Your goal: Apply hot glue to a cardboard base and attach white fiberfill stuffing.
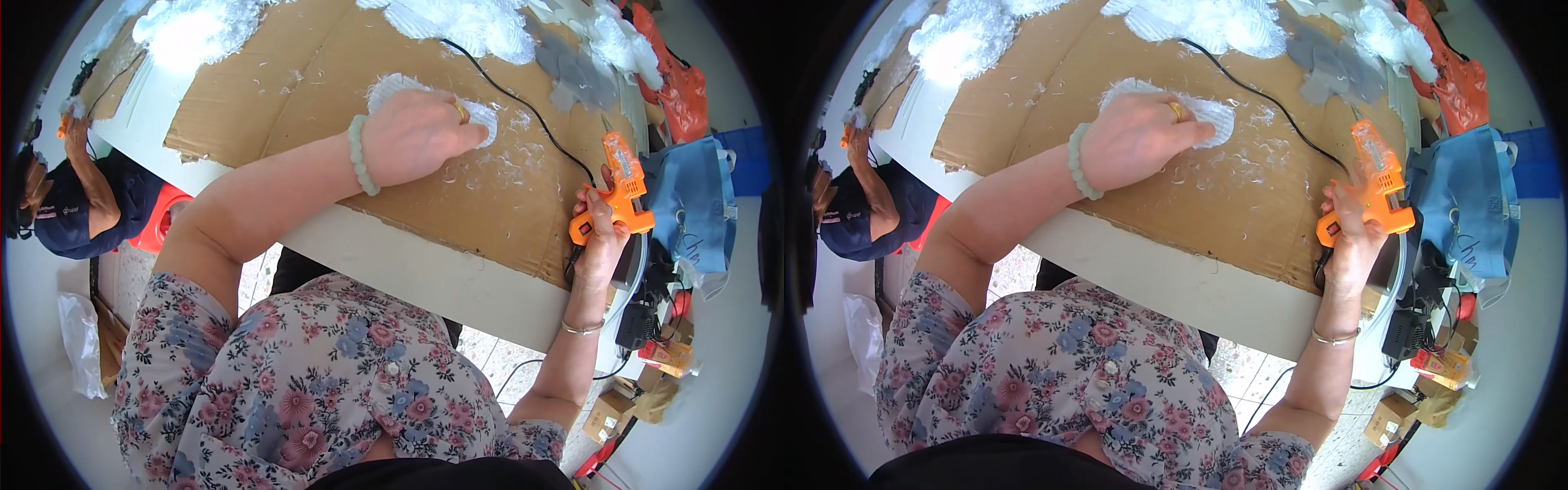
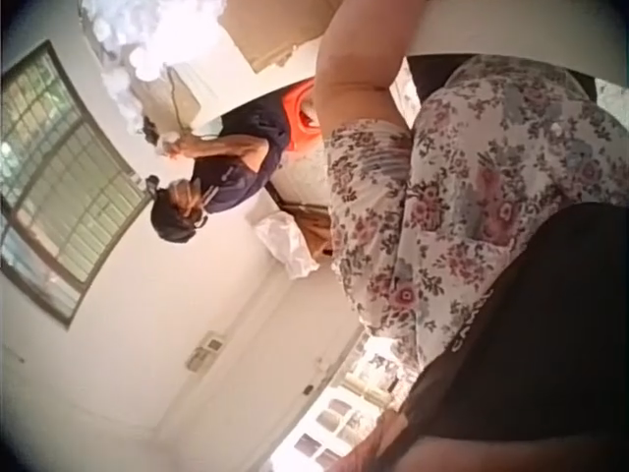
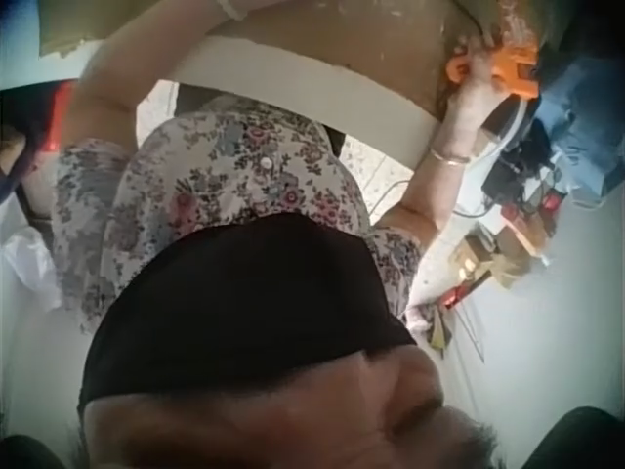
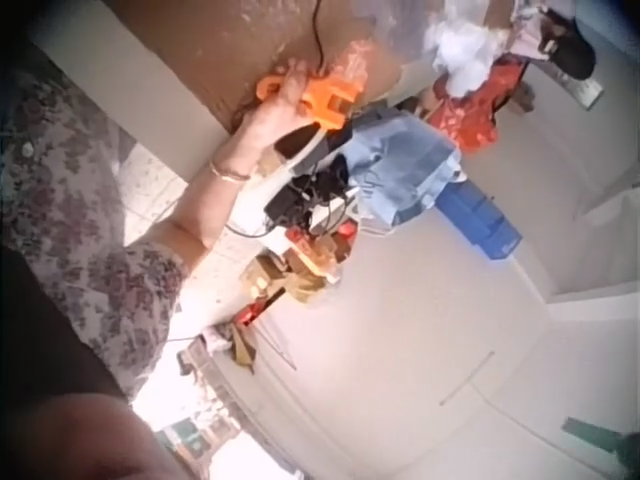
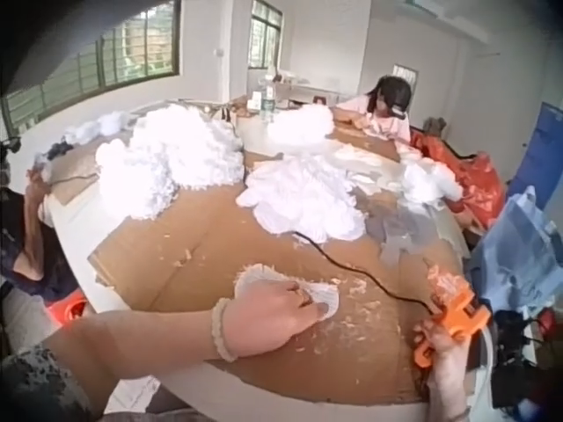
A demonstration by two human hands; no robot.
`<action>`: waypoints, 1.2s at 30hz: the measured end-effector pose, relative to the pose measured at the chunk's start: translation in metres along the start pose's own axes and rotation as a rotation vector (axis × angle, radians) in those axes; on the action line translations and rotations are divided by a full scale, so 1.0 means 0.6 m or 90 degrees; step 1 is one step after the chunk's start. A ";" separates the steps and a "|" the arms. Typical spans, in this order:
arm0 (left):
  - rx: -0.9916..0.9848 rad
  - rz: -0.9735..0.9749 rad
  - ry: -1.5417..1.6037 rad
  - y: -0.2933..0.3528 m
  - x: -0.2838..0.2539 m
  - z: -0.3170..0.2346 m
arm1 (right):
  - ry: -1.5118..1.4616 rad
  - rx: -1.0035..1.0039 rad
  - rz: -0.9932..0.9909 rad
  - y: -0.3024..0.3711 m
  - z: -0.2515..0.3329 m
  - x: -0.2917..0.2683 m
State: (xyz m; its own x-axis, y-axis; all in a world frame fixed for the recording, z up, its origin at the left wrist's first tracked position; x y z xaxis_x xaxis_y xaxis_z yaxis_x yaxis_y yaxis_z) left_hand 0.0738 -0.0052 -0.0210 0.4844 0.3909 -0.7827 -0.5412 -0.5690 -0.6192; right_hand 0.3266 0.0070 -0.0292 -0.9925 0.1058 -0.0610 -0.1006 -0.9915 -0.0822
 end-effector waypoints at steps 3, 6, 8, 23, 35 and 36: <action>-0.062 -0.033 0.087 -0.002 -0.003 0.017 | 0.000 0.020 -0.015 0.006 -0.005 -0.003; -0.123 -0.094 0.207 -0.009 -0.023 0.041 | -0.026 0.034 0.012 0.012 0.012 0.012; -0.155 -0.122 0.269 -0.015 -0.043 0.060 | -0.021 0.026 0.041 0.010 0.030 0.035; 0.018 0.047 0.078 0.040 -0.032 -0.025 | -0.137 0.036 0.221 -0.011 0.018 0.165; 0.047 0.114 0.108 0.051 -0.020 -0.056 | -0.112 0.071 0.197 0.006 0.019 0.135; 0.047 0.114 0.118 0.050 -0.019 -0.055 | -0.078 0.064 0.193 0.004 0.028 0.122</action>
State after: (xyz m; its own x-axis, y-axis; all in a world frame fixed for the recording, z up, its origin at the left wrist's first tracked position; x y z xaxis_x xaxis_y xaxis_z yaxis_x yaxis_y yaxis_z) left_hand 0.0749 -0.0507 -0.0282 0.4901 0.1460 -0.8593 -0.6751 -0.5600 -0.4802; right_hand 0.2525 0.0113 -0.0170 -0.9786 -0.1987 0.0525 0.2000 -0.9796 0.0199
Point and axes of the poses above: each hand's wrist, its own y-axis away from the middle knuckle, its own x-axis out of the palm, z = x × y, the point moved 6 cm from there along -y, towards the middle knuckle, and after that the axes turned 1 degree about y, right-handed, at the moved point
